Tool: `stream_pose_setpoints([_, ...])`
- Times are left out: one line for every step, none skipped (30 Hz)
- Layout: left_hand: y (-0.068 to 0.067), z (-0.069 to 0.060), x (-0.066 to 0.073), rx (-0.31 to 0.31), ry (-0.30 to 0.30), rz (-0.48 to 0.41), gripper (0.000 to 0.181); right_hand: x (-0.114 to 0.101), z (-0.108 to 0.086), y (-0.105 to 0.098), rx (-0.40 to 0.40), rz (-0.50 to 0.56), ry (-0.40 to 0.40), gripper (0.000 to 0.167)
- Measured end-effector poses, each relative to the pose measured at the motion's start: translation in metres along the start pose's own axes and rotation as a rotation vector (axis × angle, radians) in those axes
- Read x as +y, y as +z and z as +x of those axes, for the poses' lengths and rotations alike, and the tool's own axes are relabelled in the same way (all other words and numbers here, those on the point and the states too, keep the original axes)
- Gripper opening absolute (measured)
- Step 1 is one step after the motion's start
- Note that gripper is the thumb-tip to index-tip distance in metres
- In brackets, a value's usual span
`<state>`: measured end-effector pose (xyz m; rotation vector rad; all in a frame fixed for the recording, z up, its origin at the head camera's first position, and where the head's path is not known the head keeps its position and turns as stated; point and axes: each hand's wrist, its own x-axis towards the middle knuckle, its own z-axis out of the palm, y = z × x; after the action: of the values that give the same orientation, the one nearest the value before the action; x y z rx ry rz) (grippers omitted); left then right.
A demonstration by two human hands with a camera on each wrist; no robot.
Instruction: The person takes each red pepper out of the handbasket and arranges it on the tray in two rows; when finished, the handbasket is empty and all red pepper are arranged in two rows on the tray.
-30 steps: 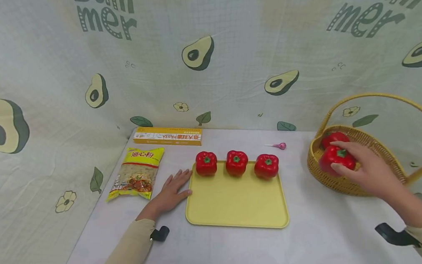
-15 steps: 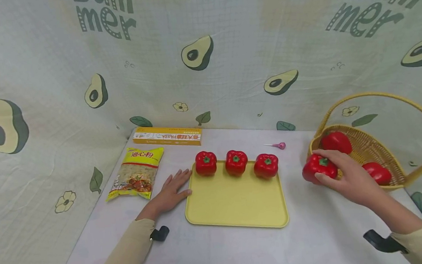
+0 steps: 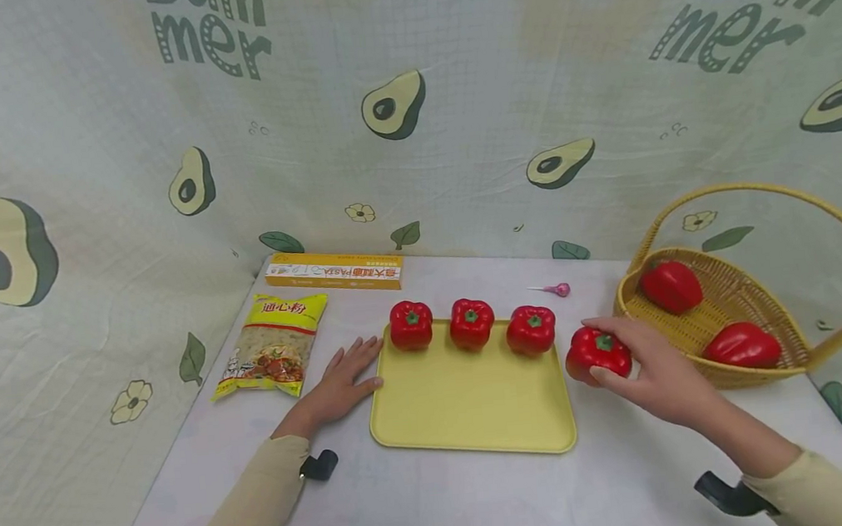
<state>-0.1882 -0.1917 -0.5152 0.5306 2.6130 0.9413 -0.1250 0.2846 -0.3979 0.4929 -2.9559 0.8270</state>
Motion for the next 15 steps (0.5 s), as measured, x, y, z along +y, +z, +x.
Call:
stream_pose_setpoints([0.0, 0.0, 0.0, 0.0, -0.002, 0.0, 0.072, -0.001, 0.0, 0.002, -0.007, 0.005, 0.002, 0.071])
stream_pose_setpoints([0.0, 0.0, 0.0, -0.001, -0.004, -0.001, 0.072, -0.003, 0.001, 0.004, -0.012, 0.009, 0.004, 0.071])
stream_pose_setpoints([0.0, 0.0, 0.0, -0.001, -0.006, -0.002, 0.072, -0.004, 0.001, 0.006, -0.017, 0.016, 0.008, 0.071])
stream_pose_setpoints([0.0, 0.0, 0.0, -0.002, -0.007, -0.003, 0.072, -0.005, 0.001, 0.008, -0.022, 0.02, 0.009, 0.071])
stream_pose_setpoints([0.0, 0.0, 0.0, -0.002, -0.008, -0.004, 0.072, -0.006, 0.002, 0.01, -0.024, 0.021, 0.008, 0.072])
stream_pose_setpoints([0.0, 0.0, 0.0, -0.003, -0.009, -0.004, 0.072, -0.007, 0.002, 0.011, -0.025, 0.021, 0.005, 0.072])
stream_pose_setpoints([0.0, 0.0, 0.0, -0.004, -0.01, -0.005, 0.072, -0.009, 0.003, 0.013, -0.026, 0.02, 0.002, 0.072])
stream_pose_setpoints([0.0, 0.0, 0.0, -0.004, -0.01, -0.007, 0.072, -0.01, 0.003, 0.014, -0.027, 0.021, -0.001, 0.072])
stream_pose_setpoints([0.0, 0.0, 0.0, -0.004, -0.009, -0.008, 0.072, -0.011, 0.004, 0.016, -0.028, 0.023, -0.004, 0.071])
stream_pose_setpoints([0.0, 0.0, 0.0, -0.004, -0.008, -0.009, 0.072, -0.012, 0.004, 0.017, -0.027, 0.022, -0.009, 0.07])
stream_pose_setpoints([0.0, 0.0, 0.0, -0.003, -0.008, -0.009, 0.072, -0.013, 0.005, 0.019, -0.026, 0.021, -0.013, 0.069])
stream_pose_setpoints([0.0, 0.0, 0.0, -0.003, -0.007, -0.009, 0.072, -0.015, 0.006, 0.02, -0.025, 0.021, -0.015, 0.069])
stream_pose_setpoints([0.0, 0.0, -0.001, -0.003, -0.007, -0.009, 0.072, -0.016, 0.006, 0.022, -0.025, 0.025, -0.018, 0.068])
stream_pose_setpoints([0.0, 0.0, -0.001, -0.002, -0.005, -0.008, 0.072, -0.016, 0.007, 0.023, -0.024, 0.026, -0.019, 0.068])
stream_pose_setpoints([0.0, 0.0, -0.001, -0.001, -0.004, -0.007, 0.072, -0.017, 0.008, 0.025, -0.024, 0.028, -0.021, 0.068])
